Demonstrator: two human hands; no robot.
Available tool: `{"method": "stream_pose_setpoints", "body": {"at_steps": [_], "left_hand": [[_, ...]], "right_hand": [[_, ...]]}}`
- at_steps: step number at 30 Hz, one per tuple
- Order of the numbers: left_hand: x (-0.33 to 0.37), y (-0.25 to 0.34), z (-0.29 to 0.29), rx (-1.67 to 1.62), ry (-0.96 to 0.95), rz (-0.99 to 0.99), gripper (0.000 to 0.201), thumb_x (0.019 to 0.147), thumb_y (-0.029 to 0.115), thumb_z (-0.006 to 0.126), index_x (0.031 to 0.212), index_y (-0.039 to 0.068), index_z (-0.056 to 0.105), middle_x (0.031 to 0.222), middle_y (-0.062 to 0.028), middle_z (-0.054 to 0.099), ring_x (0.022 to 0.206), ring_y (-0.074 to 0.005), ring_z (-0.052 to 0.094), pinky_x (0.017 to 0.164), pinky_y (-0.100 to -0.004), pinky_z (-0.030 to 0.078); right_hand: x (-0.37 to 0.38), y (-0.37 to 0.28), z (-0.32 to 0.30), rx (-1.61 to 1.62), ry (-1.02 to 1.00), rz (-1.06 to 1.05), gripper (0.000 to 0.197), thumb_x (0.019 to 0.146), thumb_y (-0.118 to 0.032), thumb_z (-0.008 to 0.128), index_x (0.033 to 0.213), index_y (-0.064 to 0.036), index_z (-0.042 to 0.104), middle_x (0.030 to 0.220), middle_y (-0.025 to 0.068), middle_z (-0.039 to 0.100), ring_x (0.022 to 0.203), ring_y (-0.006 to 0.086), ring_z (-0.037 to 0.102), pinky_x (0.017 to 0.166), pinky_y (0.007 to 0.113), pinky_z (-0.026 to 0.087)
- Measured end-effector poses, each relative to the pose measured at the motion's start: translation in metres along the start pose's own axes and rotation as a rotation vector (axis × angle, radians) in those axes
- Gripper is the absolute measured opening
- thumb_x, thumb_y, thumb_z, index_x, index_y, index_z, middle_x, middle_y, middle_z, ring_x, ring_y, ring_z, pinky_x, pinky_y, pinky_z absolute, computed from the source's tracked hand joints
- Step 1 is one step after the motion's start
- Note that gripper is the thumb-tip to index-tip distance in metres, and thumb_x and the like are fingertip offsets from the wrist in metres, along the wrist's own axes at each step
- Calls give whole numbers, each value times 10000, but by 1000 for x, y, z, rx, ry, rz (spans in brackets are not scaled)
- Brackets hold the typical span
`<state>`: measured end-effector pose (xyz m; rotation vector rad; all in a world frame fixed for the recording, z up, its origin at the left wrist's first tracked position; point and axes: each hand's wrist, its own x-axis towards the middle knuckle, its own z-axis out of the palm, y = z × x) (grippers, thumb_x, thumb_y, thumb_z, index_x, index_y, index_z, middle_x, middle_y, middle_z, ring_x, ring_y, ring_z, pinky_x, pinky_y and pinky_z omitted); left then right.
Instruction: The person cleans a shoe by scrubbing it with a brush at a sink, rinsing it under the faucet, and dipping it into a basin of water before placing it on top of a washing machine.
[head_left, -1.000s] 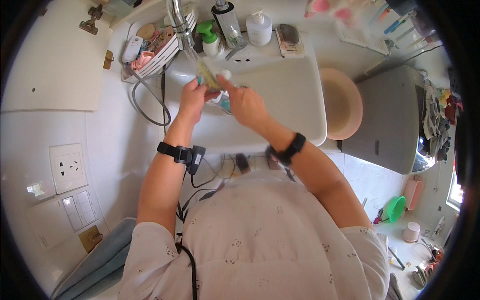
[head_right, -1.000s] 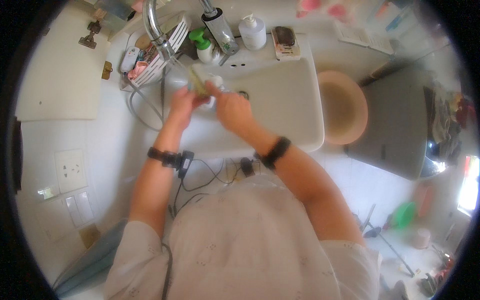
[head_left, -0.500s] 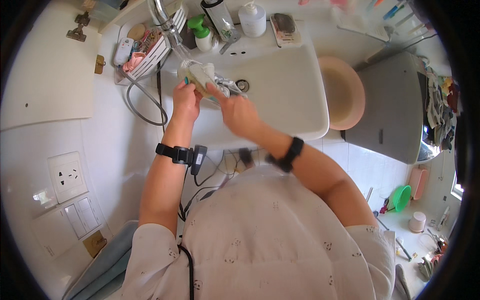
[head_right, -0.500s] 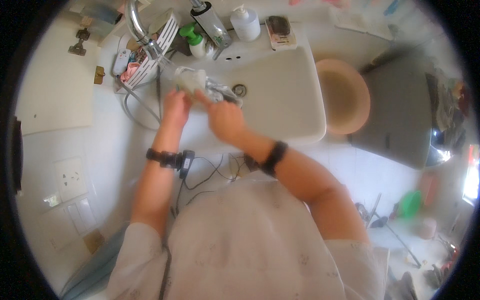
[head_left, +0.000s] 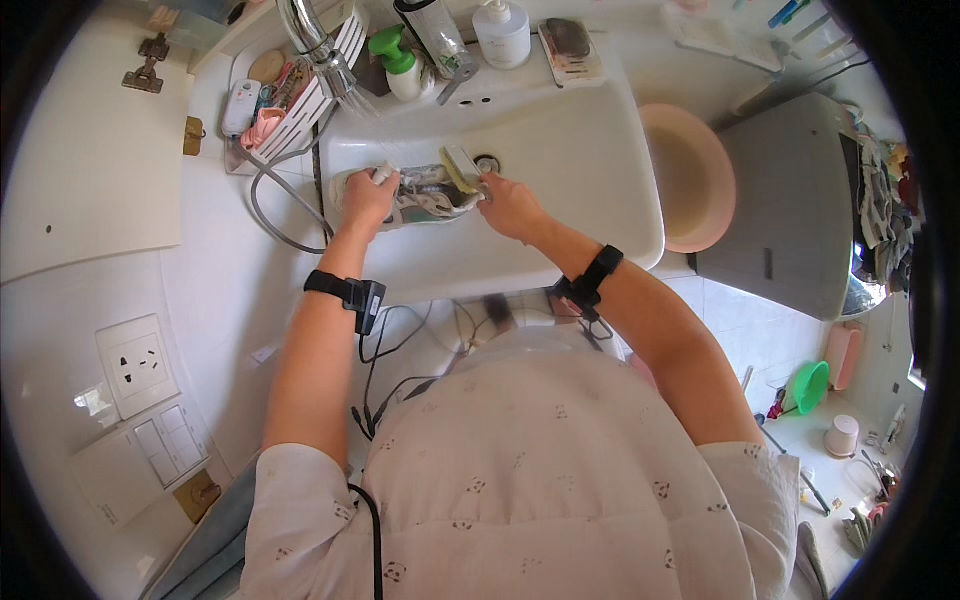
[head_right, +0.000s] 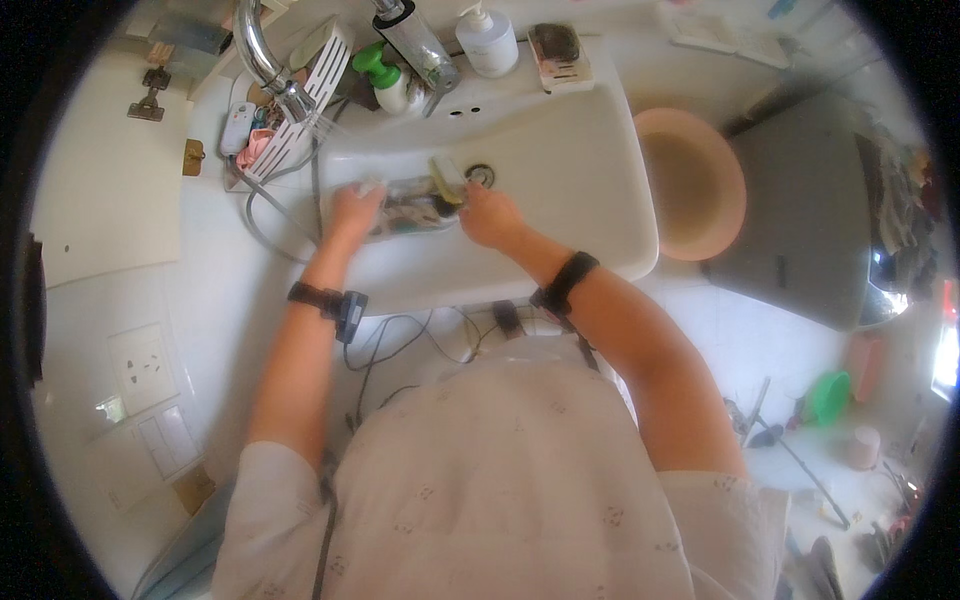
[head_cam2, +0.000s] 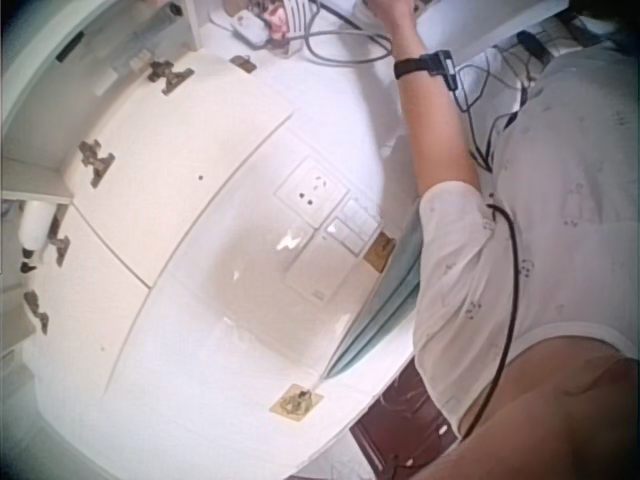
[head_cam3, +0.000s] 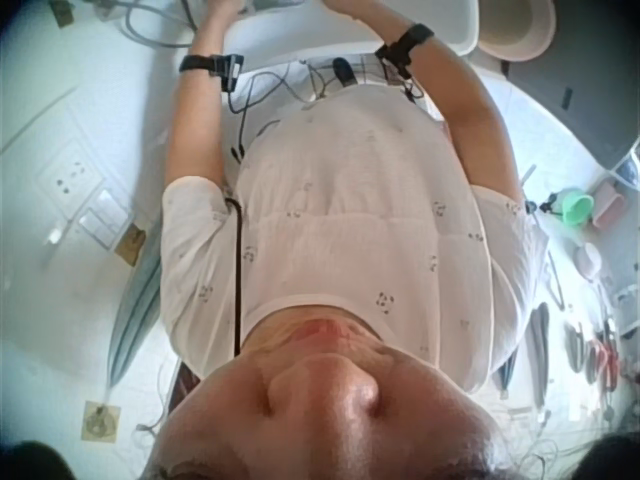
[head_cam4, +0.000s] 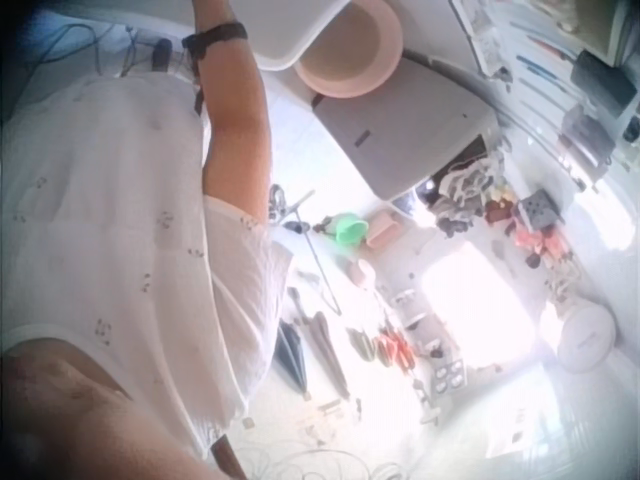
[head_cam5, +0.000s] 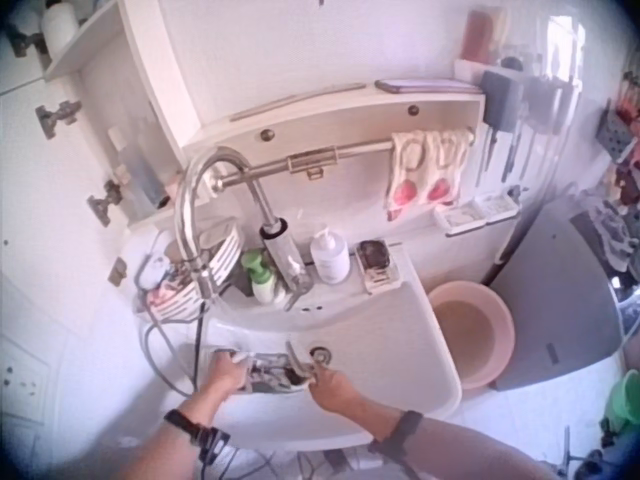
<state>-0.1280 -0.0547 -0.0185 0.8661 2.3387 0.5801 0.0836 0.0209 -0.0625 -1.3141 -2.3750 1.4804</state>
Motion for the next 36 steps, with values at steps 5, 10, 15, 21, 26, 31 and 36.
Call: {"method": "stream_pose_setpoints", "body": {"at_steps": [5,10,15,21,26,31,36], "left_hand": [[-5,26,-15,-382,-134,-107,439,796,357,640,1012,-19,575,879,-96,608,769,-182,577,666,-345,465],[-35,66,-18,-643,-215,-163,398,825,323,621,1038,-6,554,919,-88,612,811,-189,598,707,-329,486],[-8,45,-23,-899,-264,-137,392,841,312,610,1049,-14,545,938,-90,614,844,-183,598,714,-301,490],[-18,71,-34,-839,-72,119,292,847,284,616,955,13,602,886,-64,609,800,-140,570,656,-275,453],[-29,95,-29,-734,206,191,245,865,258,590,906,18,615,809,-56,608,728,-120,535,633,-271,416],[-13,97,-36,-288,419,280,266,863,239,569,835,-25,592,717,-79,580,645,-148,490,631,-306,413],[-9,85,-41,-545,382,119,353,854,291,585,1000,-26,529,907,-95,574,779,-161,511,669,-310,421]], "right_hand": [[7,26,27,-102,273,-163,677,719,-192,641,1301,-53,326,898,228,614,847,404,593,760,440,486],[15,25,0,14,111,16,654,712,-196,656,1286,-110,355,1091,202,555,997,340,554,830,413,465],[4,3,-45,-147,18,14,594,742,-191,630,1284,-201,386,984,182,597,865,330,606,716,408,504],[-20,-23,-88,-276,104,-150,558,762,-123,566,1274,-264,392,877,173,597,815,349,606,703,429,496],[-39,-38,-107,-348,270,-280,590,711,-62,544,1265,-213,408,683,182,595,690,379,590,637,459,478],[-51,-57,-109,-368,245,-333,586,706,-66,517,1265,-201,404,661,183,585,677,387,581,641,461,467],[-50,-68,-96,-114,183,-347,565,707,-54,485,1253,-175,408,721,198,597,710,396,578,665,449,456]]}}
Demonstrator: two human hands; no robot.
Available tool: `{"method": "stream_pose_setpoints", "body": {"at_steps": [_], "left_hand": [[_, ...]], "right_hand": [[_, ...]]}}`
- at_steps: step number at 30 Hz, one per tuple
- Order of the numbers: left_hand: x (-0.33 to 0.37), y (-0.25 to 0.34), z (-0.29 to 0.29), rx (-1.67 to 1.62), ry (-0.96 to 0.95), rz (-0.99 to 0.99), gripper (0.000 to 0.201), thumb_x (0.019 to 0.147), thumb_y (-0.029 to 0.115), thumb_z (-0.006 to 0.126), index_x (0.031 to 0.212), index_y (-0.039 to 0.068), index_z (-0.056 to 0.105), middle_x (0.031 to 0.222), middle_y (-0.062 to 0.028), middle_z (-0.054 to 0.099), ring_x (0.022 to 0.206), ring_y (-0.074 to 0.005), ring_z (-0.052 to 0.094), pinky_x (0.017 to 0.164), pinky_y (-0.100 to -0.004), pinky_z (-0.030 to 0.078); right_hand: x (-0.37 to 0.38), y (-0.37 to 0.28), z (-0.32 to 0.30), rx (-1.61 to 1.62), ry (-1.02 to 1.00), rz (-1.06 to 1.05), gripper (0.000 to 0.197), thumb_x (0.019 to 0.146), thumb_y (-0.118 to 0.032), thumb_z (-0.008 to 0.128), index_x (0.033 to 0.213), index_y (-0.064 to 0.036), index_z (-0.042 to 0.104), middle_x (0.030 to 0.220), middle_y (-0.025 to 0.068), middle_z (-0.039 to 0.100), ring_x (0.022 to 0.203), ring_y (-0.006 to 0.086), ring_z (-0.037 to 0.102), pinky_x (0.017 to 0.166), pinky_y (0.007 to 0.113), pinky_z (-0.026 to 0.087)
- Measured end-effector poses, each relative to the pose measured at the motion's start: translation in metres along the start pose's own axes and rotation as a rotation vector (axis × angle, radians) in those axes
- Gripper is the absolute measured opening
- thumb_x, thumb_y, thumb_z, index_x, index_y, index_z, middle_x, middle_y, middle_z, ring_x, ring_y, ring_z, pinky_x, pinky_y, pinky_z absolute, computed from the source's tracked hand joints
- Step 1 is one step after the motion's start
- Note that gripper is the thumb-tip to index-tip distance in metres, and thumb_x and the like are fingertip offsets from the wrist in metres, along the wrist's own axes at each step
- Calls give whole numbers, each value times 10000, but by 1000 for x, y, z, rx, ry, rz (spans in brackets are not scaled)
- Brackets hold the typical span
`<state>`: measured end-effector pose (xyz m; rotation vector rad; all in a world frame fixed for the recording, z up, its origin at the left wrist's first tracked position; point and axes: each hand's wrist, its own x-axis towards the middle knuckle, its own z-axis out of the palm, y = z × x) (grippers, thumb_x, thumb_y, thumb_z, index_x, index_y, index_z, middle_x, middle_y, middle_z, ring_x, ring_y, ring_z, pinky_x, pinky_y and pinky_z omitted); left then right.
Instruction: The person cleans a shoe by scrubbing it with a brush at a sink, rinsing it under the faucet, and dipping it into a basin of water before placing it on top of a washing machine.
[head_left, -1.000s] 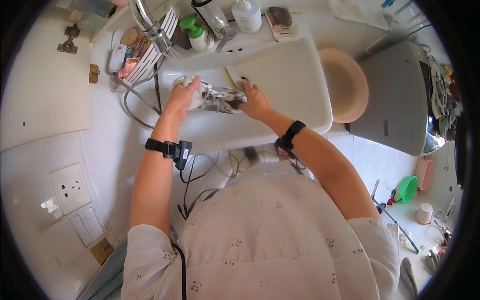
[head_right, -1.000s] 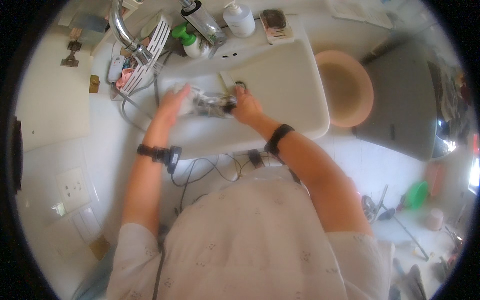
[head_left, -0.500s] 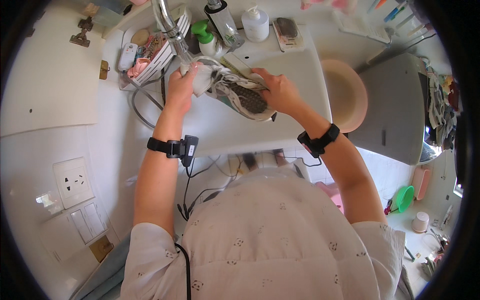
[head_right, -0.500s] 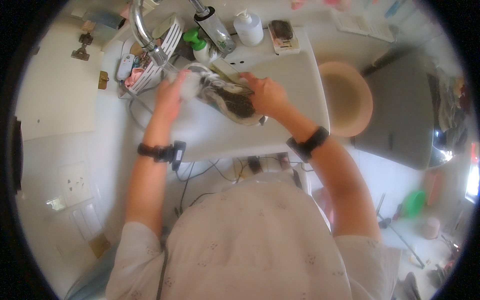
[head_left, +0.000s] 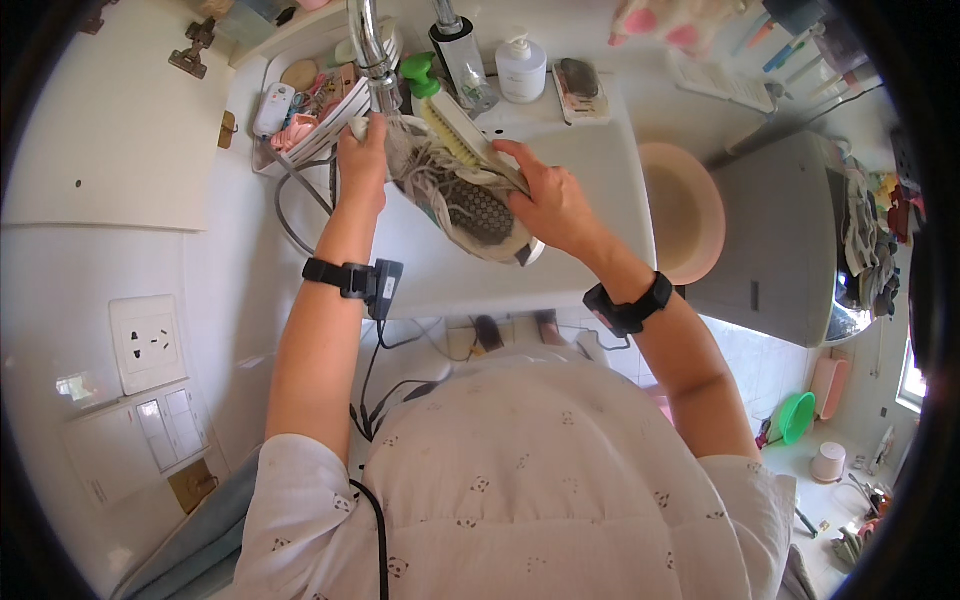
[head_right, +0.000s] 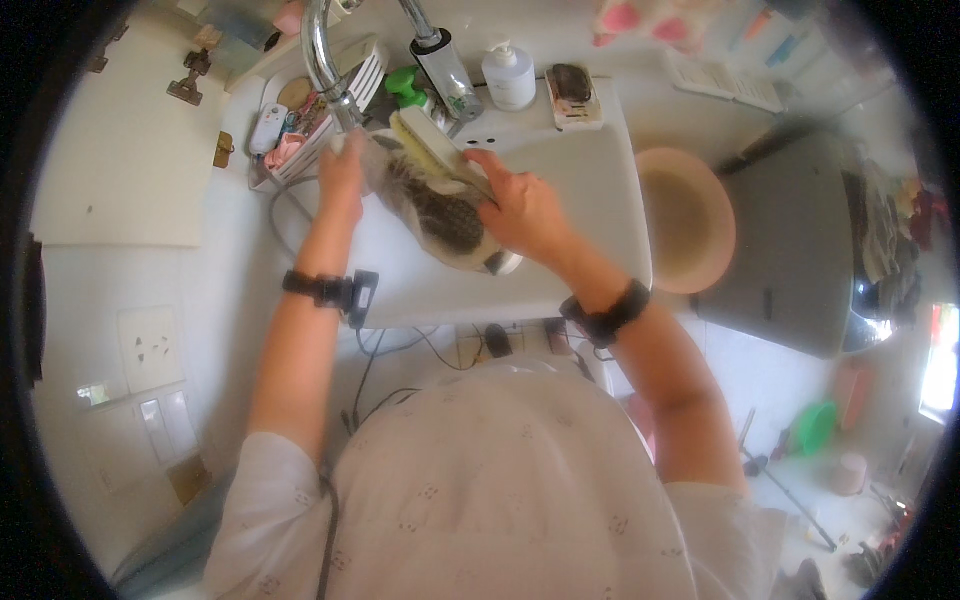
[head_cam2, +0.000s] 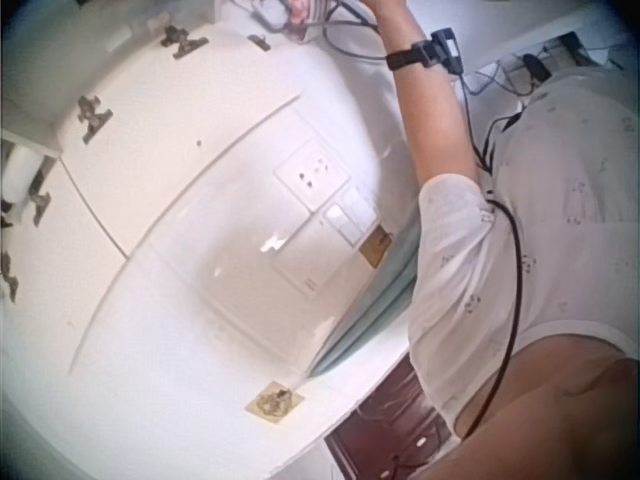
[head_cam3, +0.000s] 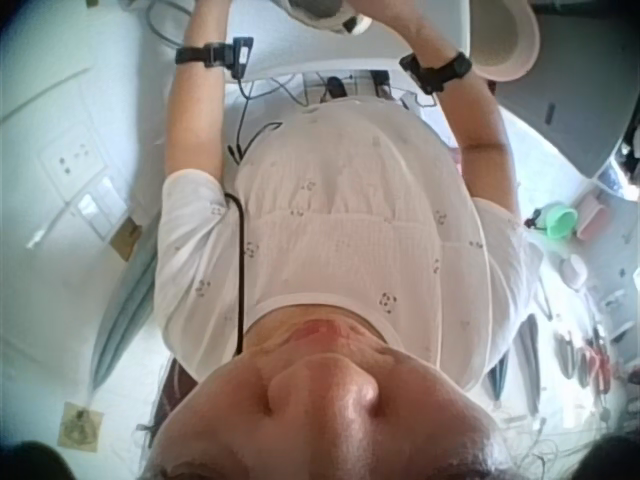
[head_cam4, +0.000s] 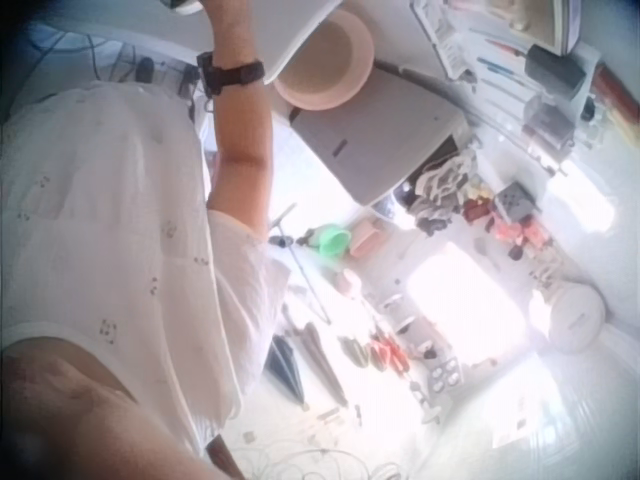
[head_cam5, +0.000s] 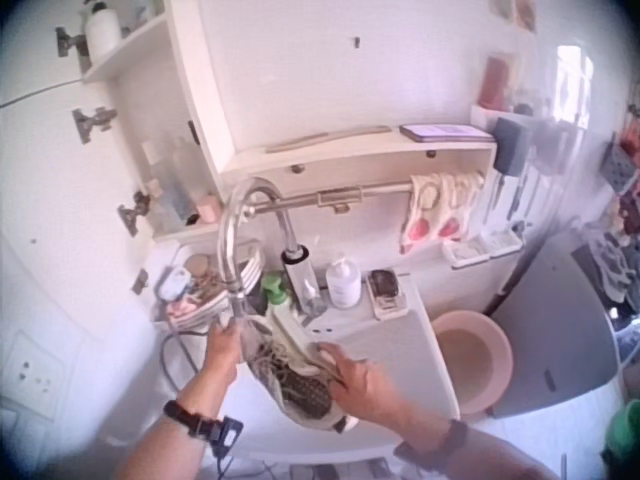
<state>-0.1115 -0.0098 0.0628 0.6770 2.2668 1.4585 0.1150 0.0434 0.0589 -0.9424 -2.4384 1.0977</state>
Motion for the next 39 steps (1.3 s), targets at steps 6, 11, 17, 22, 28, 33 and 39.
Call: {"method": "stream_pose_setpoints", "body": {"at_steps": [6,11,17,22,28,33,39], "left_hand": [[-39,-31,-27,-190,-175,-214,895,760,532,627,1356,25,193,1198,-108,446,952,-173,487,740,-361,439],[-65,-60,-20,-773,-475,-647,844,801,635,479,1349,31,263,1269,-114,437,1067,-229,482,900,-416,396],[-58,-65,-9,-1252,-693,-642,713,856,590,419,1311,45,363,1265,-99,478,1145,-238,459,984,-388,340],[-65,-80,-2,-1316,-783,-548,515,849,387,563,1245,79,446,1217,-52,523,1124,-215,475,968,-357,346],[-53,-61,-18,-1208,-828,-386,335,832,187,542,1138,52,523,1114,-95,586,1031,-247,546,907,-390,406],[-51,-38,-36,-1071,-591,-317,388,804,151,570,1166,29,501,1145,-54,555,1076,-196,501,943,-355,365],[-37,-56,-73,-980,-343,-94,292,819,151,509,1080,20,531,1056,-88,579,1018,-242,527,852,-402,426]], "right_hand": [[14,-6,13,130,123,-84,456,760,-69,487,1214,-65,446,844,220,607,776,386,581,713,390,462],[21,-10,13,286,99,-209,405,796,-65,514,1194,-14,460,889,195,605,743,300,583,708,330,460],[19,9,13,632,-188,-14,345,850,-24,490,1194,-16,470,980,38,575,862,124,516,781,262,429],[10,38,9,689,-199,-65,351,839,-18,498,1189,-30,479,990,35,561,911,105,490,821,244,401],[30,35,27,538,-130,-111,335,799,-21,561,1130,-26,512,980,43,568,885,119,506,800,249,416],[61,4,47,416,148,-164,255,779,-36,610,1025,-3,554,864,8,560,786,98,489,708,235,418],[94,-35,56,890,14,20,183,777,-23,556,957,3,570,677,9,501,584,84,436,523,236,365]]}}
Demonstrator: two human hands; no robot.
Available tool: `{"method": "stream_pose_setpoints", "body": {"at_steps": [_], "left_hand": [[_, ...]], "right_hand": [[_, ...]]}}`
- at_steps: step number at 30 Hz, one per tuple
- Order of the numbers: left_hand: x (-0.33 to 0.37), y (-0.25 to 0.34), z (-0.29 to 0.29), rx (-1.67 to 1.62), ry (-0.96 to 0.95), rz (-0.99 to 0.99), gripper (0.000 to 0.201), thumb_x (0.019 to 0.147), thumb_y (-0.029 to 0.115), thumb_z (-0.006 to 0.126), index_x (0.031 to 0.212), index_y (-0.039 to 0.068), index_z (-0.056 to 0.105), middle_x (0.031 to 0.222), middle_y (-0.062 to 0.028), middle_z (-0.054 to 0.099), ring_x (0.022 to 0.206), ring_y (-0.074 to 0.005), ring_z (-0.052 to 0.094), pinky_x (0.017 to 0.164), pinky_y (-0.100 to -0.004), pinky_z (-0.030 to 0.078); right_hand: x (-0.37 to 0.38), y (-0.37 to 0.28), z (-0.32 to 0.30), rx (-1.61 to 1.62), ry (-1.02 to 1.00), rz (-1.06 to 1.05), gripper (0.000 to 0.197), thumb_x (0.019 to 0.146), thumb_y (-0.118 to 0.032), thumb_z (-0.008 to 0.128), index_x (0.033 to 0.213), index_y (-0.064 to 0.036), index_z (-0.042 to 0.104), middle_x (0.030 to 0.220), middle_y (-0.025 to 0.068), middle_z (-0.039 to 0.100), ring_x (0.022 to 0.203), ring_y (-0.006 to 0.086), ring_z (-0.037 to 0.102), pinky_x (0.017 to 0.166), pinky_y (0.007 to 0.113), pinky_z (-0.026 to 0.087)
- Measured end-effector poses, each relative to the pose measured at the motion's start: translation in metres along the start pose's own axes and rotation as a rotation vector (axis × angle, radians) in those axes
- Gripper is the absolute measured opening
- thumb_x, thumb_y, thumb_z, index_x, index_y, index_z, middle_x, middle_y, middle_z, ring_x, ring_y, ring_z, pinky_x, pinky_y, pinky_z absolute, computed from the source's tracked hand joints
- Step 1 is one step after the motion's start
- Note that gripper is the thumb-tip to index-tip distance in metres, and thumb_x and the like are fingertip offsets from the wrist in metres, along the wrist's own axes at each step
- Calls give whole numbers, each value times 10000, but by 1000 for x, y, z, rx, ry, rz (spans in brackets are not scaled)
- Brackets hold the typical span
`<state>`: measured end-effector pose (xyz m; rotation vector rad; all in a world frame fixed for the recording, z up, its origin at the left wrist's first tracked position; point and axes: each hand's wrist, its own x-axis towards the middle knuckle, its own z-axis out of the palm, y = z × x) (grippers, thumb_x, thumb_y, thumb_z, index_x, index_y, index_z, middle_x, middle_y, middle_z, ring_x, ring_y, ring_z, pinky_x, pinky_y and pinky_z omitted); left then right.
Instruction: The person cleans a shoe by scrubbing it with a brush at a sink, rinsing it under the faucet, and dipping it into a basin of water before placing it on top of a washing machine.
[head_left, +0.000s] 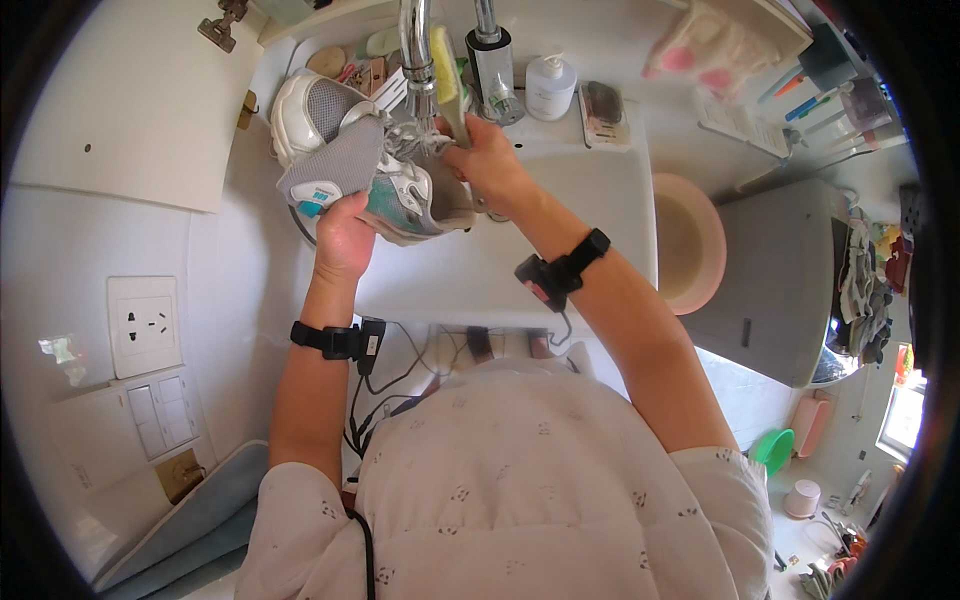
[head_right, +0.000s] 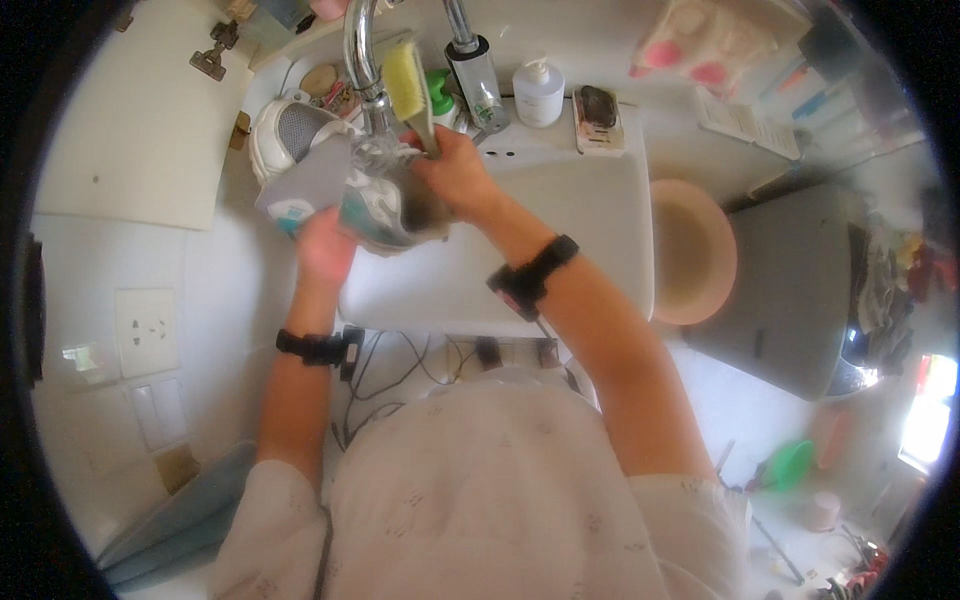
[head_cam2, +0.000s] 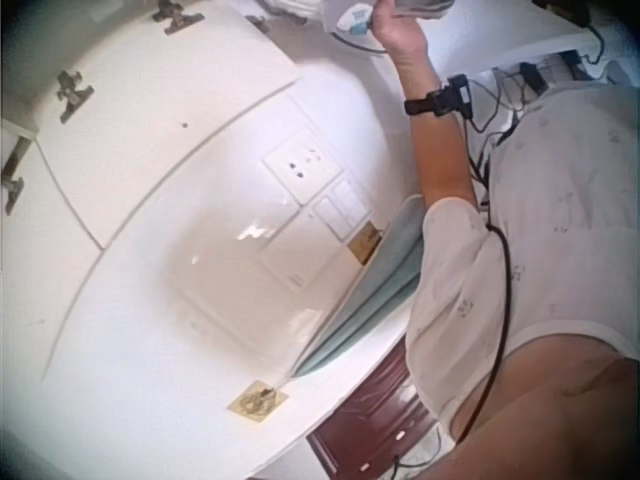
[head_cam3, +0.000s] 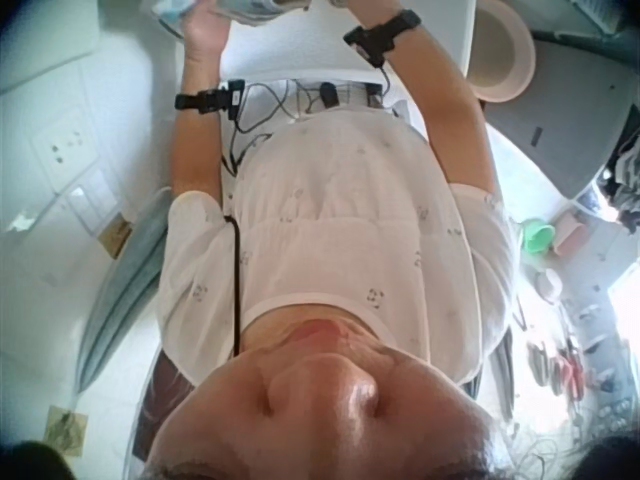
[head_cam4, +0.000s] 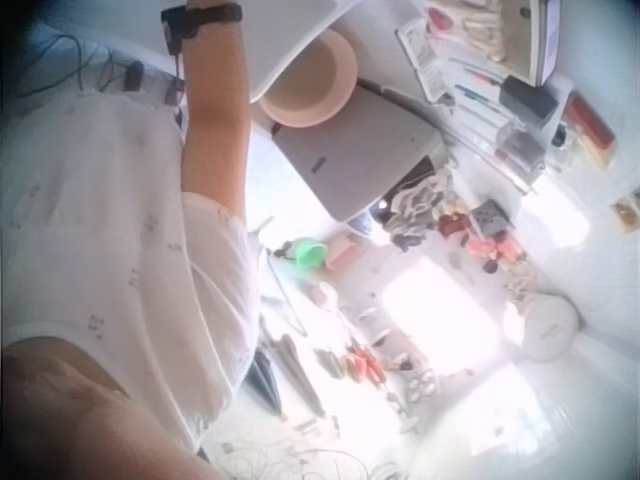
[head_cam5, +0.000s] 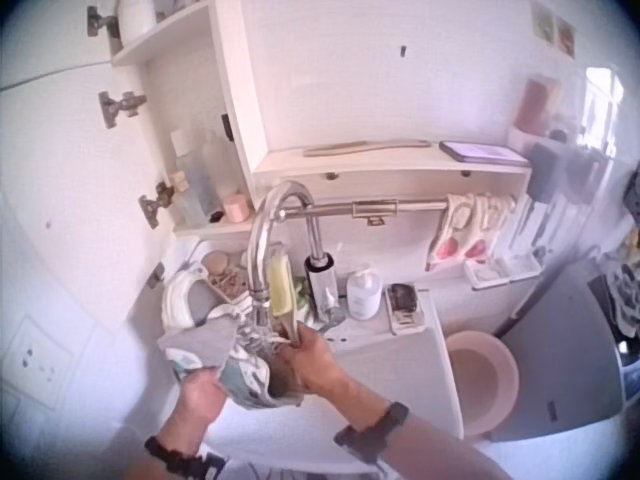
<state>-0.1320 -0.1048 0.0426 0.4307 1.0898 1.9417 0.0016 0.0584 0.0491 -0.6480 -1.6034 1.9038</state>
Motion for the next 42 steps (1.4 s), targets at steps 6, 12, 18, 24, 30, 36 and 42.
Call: {"method": "stream_pose_setpoints", "body": {"at_steps": [6,12,18,24,30,36,42], "left_hand": [[19,-3,-43,-13,-13,148,188,814,179,485,908,53,589,953,-72,603,909,-237,551,798,-367,433],[28,8,-36,-130,-33,254,112,793,141,489,746,82,572,746,-44,554,719,-210,517,667,-328,415],[27,13,14,57,187,252,102,758,80,518,769,14,596,791,-82,583,747,-212,544,701,-307,434],[27,-3,34,365,150,181,458,578,-60,625,1020,40,556,925,-33,592,838,-159,571,775,-285,451],[39,-26,34,205,178,170,366,628,27,594,992,40,558,964,-42,569,905,-180,547,842,-321,420],[36,0,43,56,209,12,227,640,52,549,859,4,580,902,-62,587,886,-219,556,848,-347,420],[36,-3,22,257,306,91,322,629,42,589,948,7,567,957,-53,576,913,-194,541,857,-323,402]], "right_hand": [[37,3,4,-130,-54,72,265,754,-84,576,1011,-22,586,803,108,617,733,212,580,657,327,457],[10,3,-27,-685,102,-320,283,801,-140,589,1072,-60,568,788,142,569,728,253,540,677,325,445],[-38,7,-93,-745,40,-311,362,833,-79,528,1188,-142,556,796,146,562,767,280,564,699,344,452],[-83,7,-100,-1107,-88,-243,379,849,-112,513,1201,-250,542,776,128,572,694,290,581,599,368,458],[-59,5,-57,-144,-309,101,386,871,-59,457,1240,-153,525,668,86,496,598,138,443,569,304,425],[-63,31,-66,-851,-318,-385,452,847,-70,500,1249,-277,516,723,106,537,650,213,548,593,342,463],[-71,15,-81,-1361,-193,-495,555,792,-56,472,1262,-351,457,882,111,528,832,288,580,701,376,485]]}}
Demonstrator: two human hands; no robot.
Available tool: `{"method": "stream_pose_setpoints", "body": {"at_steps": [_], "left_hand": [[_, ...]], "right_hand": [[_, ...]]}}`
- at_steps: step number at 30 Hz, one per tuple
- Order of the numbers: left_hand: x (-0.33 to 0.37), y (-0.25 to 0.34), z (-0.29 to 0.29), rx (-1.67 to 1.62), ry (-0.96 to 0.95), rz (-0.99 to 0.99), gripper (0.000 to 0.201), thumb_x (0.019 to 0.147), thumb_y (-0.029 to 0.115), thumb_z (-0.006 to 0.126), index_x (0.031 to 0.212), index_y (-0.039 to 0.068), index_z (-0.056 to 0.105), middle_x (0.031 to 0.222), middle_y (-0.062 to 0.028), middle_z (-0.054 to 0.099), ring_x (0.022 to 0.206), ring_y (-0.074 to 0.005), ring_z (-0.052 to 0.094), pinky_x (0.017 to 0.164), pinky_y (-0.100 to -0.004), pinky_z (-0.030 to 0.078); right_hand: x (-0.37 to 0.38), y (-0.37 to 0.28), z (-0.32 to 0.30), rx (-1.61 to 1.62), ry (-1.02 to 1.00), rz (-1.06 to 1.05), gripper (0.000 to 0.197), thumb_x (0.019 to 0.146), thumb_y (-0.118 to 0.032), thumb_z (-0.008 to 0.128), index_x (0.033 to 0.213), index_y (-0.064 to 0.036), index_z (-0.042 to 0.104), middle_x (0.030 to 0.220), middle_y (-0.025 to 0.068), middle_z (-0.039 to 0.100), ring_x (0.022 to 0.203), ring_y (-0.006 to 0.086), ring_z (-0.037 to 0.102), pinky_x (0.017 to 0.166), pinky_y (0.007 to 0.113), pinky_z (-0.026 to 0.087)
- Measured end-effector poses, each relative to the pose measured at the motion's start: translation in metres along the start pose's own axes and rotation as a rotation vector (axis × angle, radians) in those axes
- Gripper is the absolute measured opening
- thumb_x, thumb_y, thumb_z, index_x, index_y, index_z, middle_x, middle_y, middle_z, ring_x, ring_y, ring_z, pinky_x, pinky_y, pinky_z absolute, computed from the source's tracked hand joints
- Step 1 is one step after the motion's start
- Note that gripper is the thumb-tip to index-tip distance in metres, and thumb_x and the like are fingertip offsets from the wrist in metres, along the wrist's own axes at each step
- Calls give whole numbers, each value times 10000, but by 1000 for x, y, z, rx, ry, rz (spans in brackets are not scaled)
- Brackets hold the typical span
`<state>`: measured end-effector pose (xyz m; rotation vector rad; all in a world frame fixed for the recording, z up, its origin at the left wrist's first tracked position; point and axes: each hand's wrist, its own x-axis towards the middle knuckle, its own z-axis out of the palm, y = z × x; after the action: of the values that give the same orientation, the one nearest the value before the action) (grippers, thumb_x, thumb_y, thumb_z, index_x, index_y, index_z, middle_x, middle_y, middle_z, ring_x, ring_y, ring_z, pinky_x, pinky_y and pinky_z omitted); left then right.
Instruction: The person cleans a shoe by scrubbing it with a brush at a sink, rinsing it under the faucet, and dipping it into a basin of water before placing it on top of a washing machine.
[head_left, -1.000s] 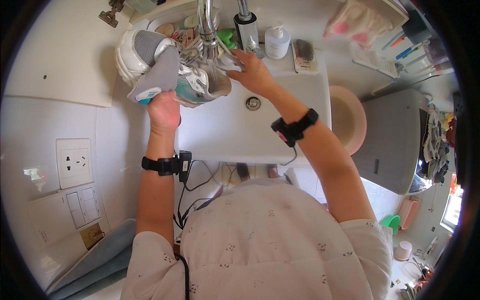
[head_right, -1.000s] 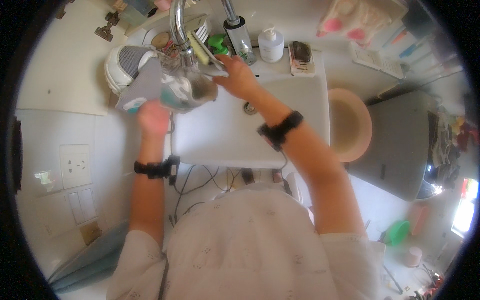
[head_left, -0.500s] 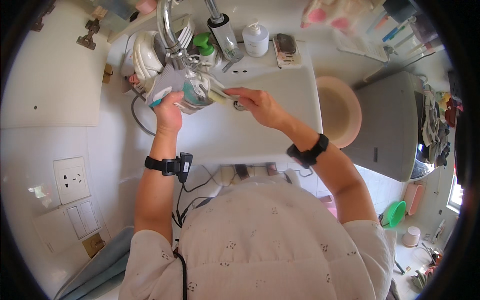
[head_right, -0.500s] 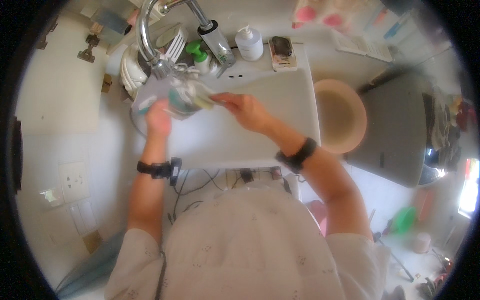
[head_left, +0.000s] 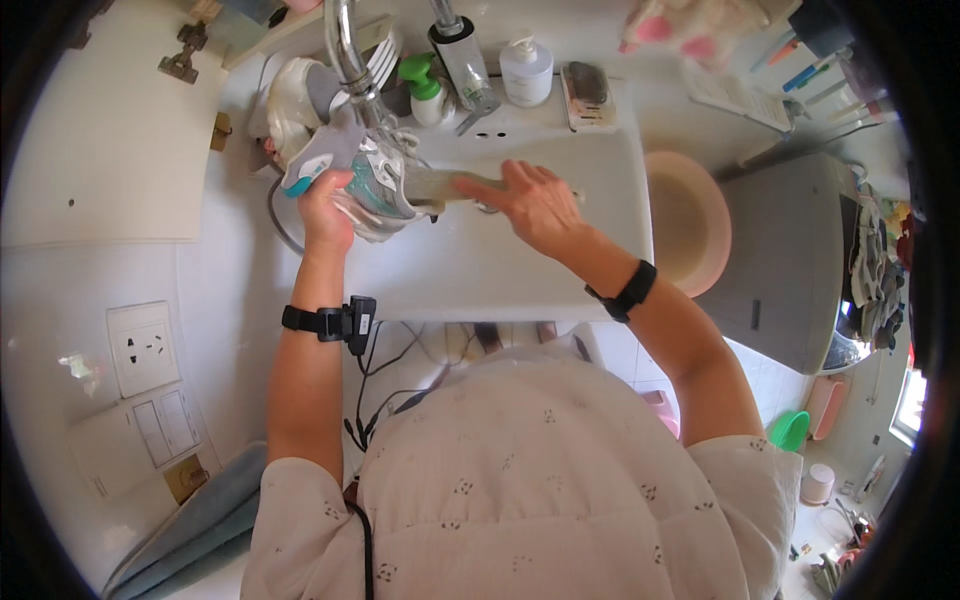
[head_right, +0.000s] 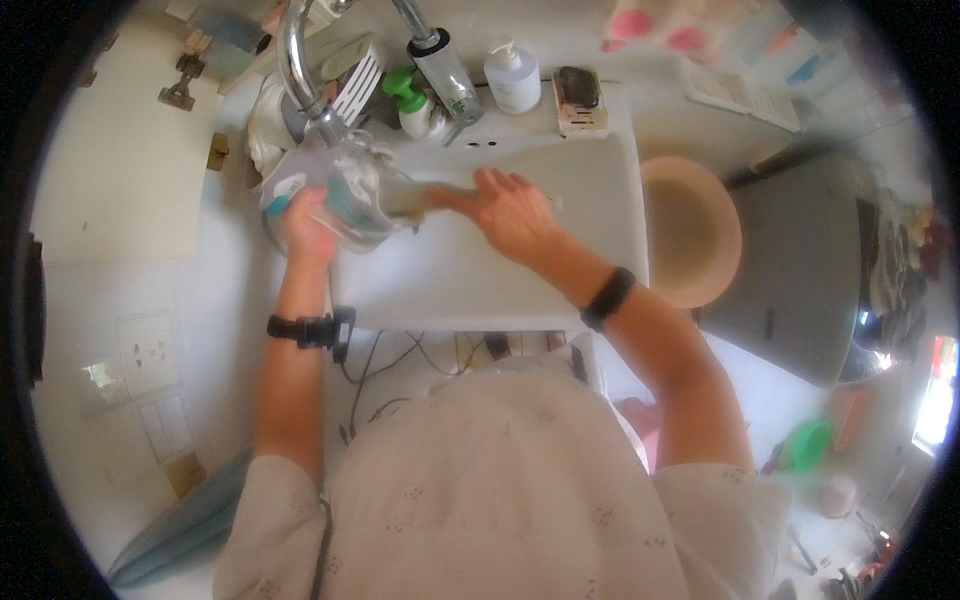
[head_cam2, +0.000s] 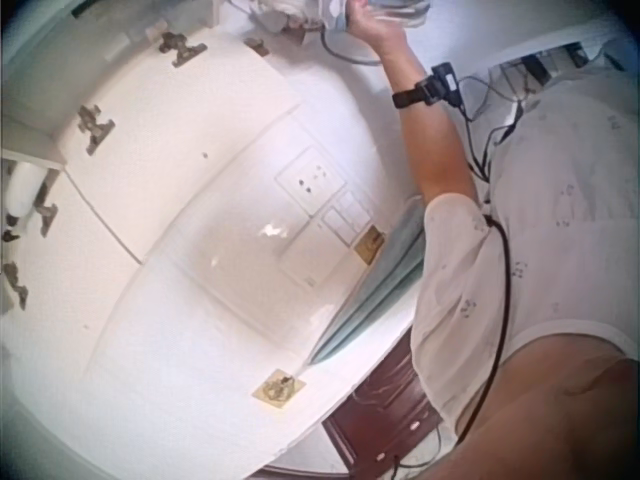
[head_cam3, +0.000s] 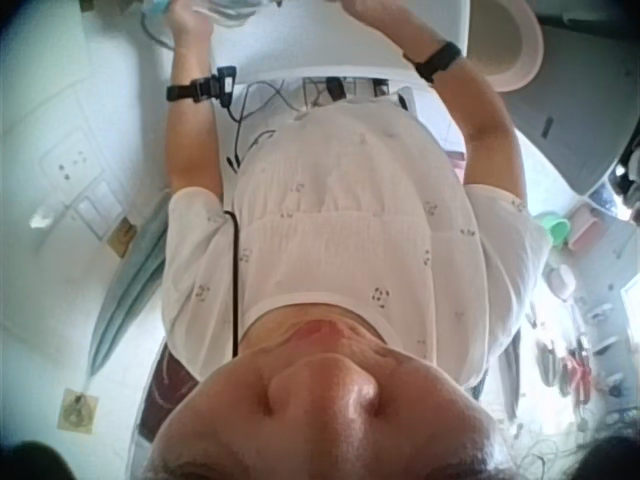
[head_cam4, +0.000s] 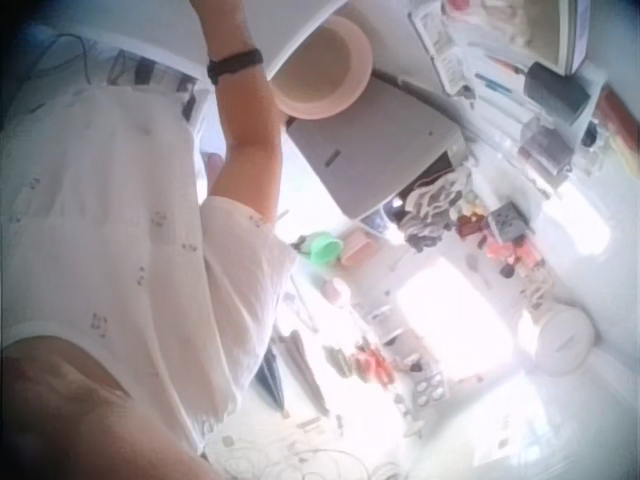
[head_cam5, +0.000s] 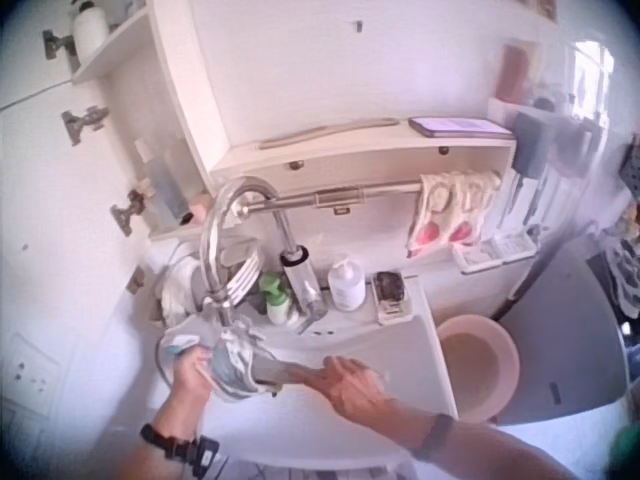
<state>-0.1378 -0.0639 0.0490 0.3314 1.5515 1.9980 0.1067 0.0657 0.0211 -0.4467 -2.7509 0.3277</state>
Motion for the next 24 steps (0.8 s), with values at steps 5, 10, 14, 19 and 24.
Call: {"method": "stream_pose_setpoints", "body": {"at_steps": [5,10,14,19,24], "left_hand": [[-5,-1,-6,276,-16,133,565,600,33,657,1132,15,465,1029,-62,546,946,-176,523,833,-302,413],[-26,7,26,354,3,206,630,624,38,680,1182,-2,391,1070,-99,502,964,-189,514,806,-300,451],[-42,11,40,403,37,355,640,645,68,694,1185,-15,361,1070,-110,493,970,-192,512,820,-310,450],[-34,-4,14,241,5,232,435,690,81,646,1079,-16,476,1009,-83,534,942,-176,520,814,-304,437],[-37,-1,16,-112,7,204,213,719,56,587,923,-7,580,933,-47,571,882,-161,536,811,-286,421]], "right_hand": [[-44,11,26,85,-257,235,512,790,-40,489,1255,-253,480,880,119,507,830,287,561,689,385,471],[-69,30,75,38,-338,193,393,799,-95,498,1188,-145,521,925,146,523,883,307,562,749,437,461],[-33,5,63,485,-283,302,288,830,-133,504,1110,-77,543,944,155,568,885,297,563,751,407,453],[49,-42,30,953,-191,737,297,847,-226,537,1051,-10,533,864,109,586,720,202,553,681,327,461],[97,-49,12,921,-407,639,386,836,-273,553,1097,6,499,899,144,582,792,223,569,688,326,470]]}}
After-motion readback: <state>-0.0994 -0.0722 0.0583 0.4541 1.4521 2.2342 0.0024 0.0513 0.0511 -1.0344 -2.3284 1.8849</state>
